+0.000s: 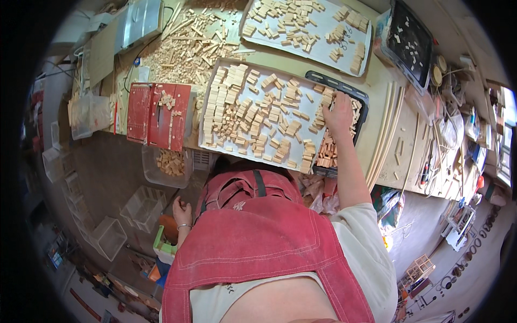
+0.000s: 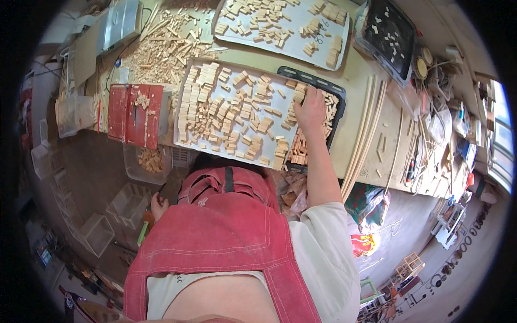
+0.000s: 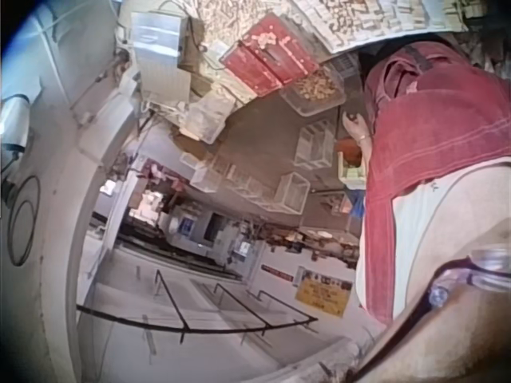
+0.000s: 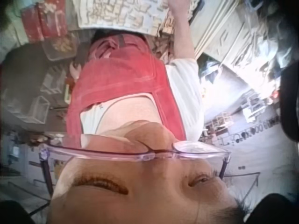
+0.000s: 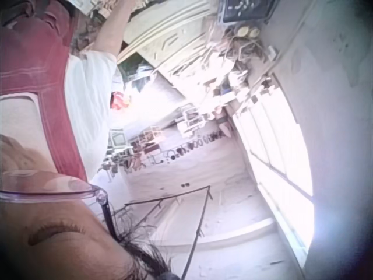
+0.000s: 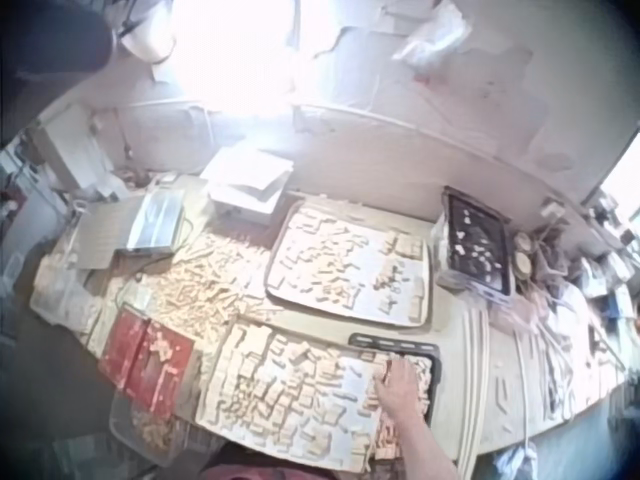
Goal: The person repeatedly picks up small wooden blocks from a tray and cuts them into smaller pieces using a red manual wood cutter. The cut pieces fall into a clear plastic bin below, while the remaining blocks are placed back onto the tray.
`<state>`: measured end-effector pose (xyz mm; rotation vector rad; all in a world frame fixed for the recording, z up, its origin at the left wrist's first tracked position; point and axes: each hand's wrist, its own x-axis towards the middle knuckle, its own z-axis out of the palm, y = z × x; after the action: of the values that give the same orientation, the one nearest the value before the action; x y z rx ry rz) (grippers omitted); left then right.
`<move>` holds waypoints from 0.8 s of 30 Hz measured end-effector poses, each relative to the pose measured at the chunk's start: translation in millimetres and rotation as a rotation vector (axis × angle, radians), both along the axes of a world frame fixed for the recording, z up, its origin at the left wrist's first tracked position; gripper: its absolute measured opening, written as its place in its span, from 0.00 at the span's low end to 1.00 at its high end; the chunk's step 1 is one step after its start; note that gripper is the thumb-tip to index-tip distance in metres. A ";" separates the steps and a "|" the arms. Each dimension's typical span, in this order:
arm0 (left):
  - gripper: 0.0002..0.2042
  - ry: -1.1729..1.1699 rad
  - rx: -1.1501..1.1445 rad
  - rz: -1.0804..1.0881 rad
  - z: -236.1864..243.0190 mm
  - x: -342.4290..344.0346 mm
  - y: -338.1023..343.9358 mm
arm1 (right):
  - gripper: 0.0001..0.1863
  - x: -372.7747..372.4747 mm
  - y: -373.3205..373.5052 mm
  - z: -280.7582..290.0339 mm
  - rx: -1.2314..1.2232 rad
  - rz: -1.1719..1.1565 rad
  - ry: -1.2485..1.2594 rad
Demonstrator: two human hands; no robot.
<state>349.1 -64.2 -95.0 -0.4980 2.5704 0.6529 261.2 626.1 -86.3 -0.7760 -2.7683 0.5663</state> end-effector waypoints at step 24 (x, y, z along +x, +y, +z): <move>0.28 -0.077 -0.019 -0.101 3.4 -23.5 -12.2 | 0.32 -22.3 24.4 8.0 0.072 0.155 -0.291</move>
<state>325.6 -76.4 -91.5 -0.3886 2.5126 0.5636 238.9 650.5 -78.2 -0.6798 -3.1175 0.4046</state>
